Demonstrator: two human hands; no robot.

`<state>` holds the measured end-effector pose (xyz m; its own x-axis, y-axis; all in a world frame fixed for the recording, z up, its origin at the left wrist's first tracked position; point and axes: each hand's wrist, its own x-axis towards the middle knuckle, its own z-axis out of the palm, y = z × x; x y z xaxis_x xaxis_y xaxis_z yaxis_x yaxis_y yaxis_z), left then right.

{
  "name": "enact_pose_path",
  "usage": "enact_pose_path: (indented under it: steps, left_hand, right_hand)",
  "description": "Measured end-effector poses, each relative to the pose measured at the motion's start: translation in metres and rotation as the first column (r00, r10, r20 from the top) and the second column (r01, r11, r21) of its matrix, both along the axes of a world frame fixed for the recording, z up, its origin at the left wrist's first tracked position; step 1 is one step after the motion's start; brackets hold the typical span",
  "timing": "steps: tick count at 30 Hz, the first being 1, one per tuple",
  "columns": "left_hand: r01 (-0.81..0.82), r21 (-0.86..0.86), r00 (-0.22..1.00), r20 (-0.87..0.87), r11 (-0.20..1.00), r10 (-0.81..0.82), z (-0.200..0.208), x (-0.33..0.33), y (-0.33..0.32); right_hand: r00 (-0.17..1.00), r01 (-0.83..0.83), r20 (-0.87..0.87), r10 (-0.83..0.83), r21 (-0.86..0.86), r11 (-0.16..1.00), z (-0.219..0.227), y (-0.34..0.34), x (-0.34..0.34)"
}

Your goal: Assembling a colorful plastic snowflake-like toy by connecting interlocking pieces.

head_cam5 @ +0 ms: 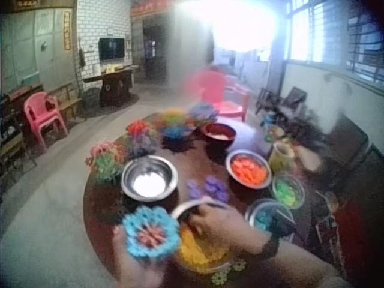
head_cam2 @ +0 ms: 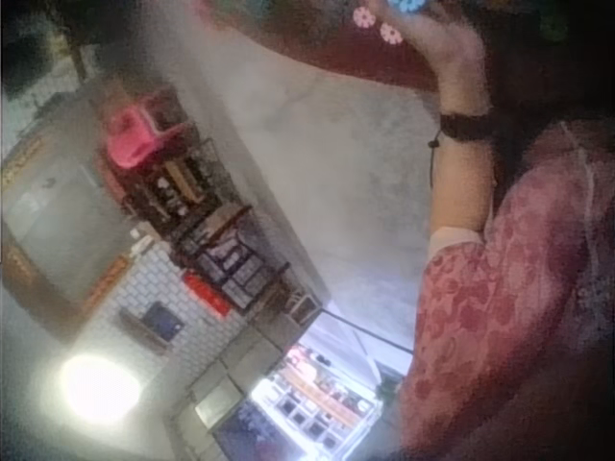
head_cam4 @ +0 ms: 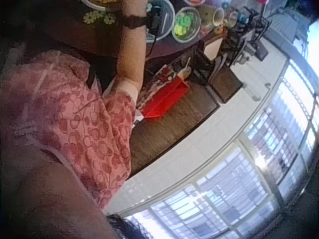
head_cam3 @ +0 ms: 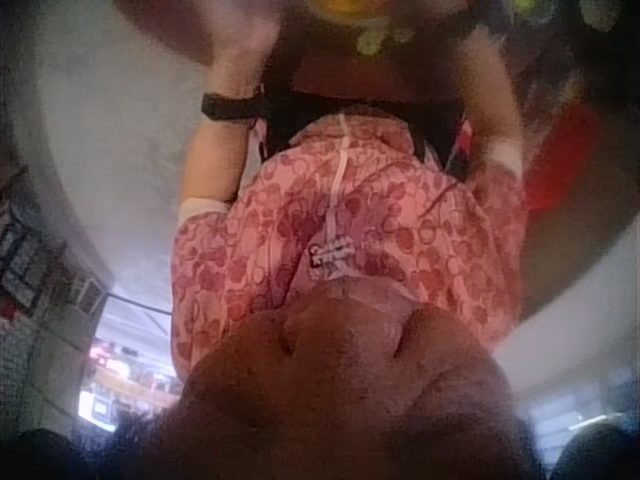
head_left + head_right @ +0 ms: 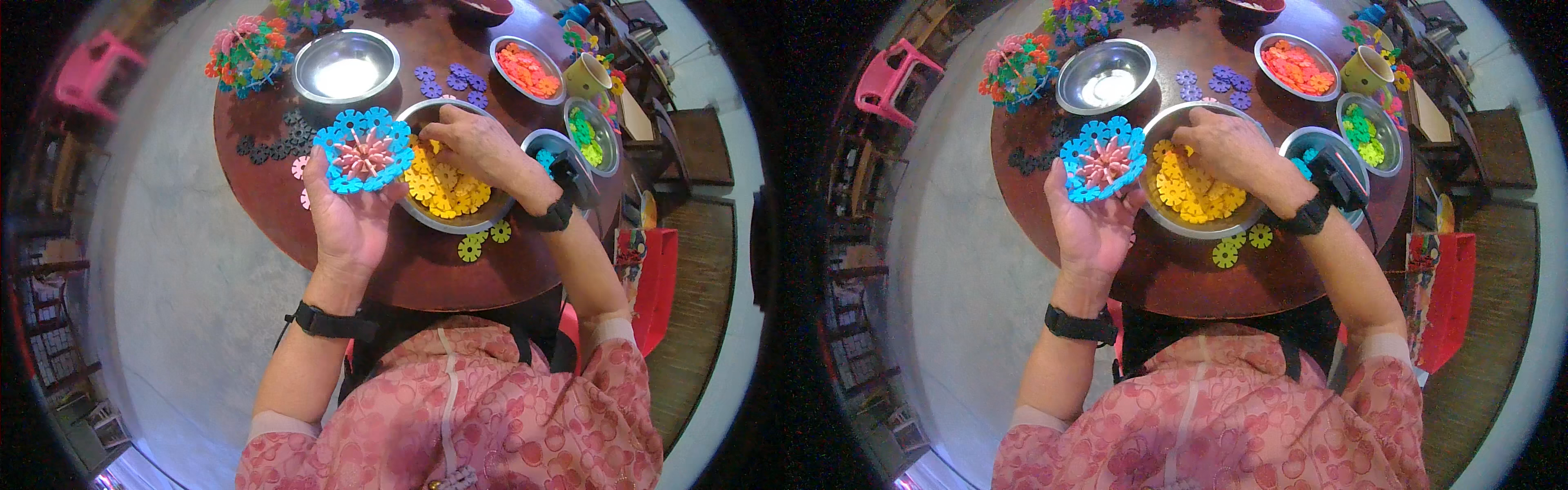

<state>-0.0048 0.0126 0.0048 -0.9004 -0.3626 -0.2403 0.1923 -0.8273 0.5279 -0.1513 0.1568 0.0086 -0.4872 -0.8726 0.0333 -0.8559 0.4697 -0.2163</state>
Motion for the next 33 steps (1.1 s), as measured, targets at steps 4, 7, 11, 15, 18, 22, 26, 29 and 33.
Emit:
enact_pose_path:
  steps: [4,7,11,15,18,22,26,29,33]
  left_hand:
    - [0.006,0.006,1.0,0.014,1.0,-0.006,-0.001,0.0,-0.001]
    - [0.008,0.009,1.0,0.01,1.0,-0.008,-0.004,0.0,-0.002]
    - [-0.001,0.014,1.0,0.03,1.0,0.0,-0.003,0.0,-0.001]
    - [0.011,0.011,1.0,0.02,1.0,-0.011,-0.003,-0.001,-0.002]
    - [0.012,0.011,1.0,0.005,1.0,-0.012,-0.004,-0.001,-0.002]
    - [0.019,0.014,1.0,0.002,1.0,-0.019,-0.002,-0.001,-0.001]
    - [0.004,-0.001,1.0,-0.011,1.0,-0.004,-0.005,-0.001,-0.002]
    - [-0.025,0.006,0.999,0.025,1.0,0.024,-0.001,-0.002,0.001]
    - [0.004,0.001,1.0,-0.014,1.0,-0.003,-0.005,-0.001,0.0]
  right_hand:
    - [1.0,-0.011,0.006,0.011,-0.051,0.999,0.001,-0.004,0.002]
    - [0.997,0.013,0.078,-0.016,0.033,0.999,0.003,-0.007,0.005]
    - [0.995,0.007,0.102,-0.002,-0.042,0.999,0.001,-0.005,0.008]
    - [0.984,0.009,0.176,-0.001,-0.041,0.999,0.004,-0.006,0.01]
    - [0.97,-0.004,0.244,-0.002,0.024,1.0,0.01,-0.011,0.013]
    - [0.969,0.005,0.249,-0.003,-0.007,1.0,0.004,-0.01,0.012]
    - [0.966,-0.061,0.246,0.082,-0.093,0.994,0.006,-0.014,0.017]
    - [0.965,-0.062,0.251,0.08,-0.078,0.995,0.008,-0.016,0.019]
    - [0.976,-0.036,0.211,0.058,-0.108,0.993,-0.001,-0.021,0.024]
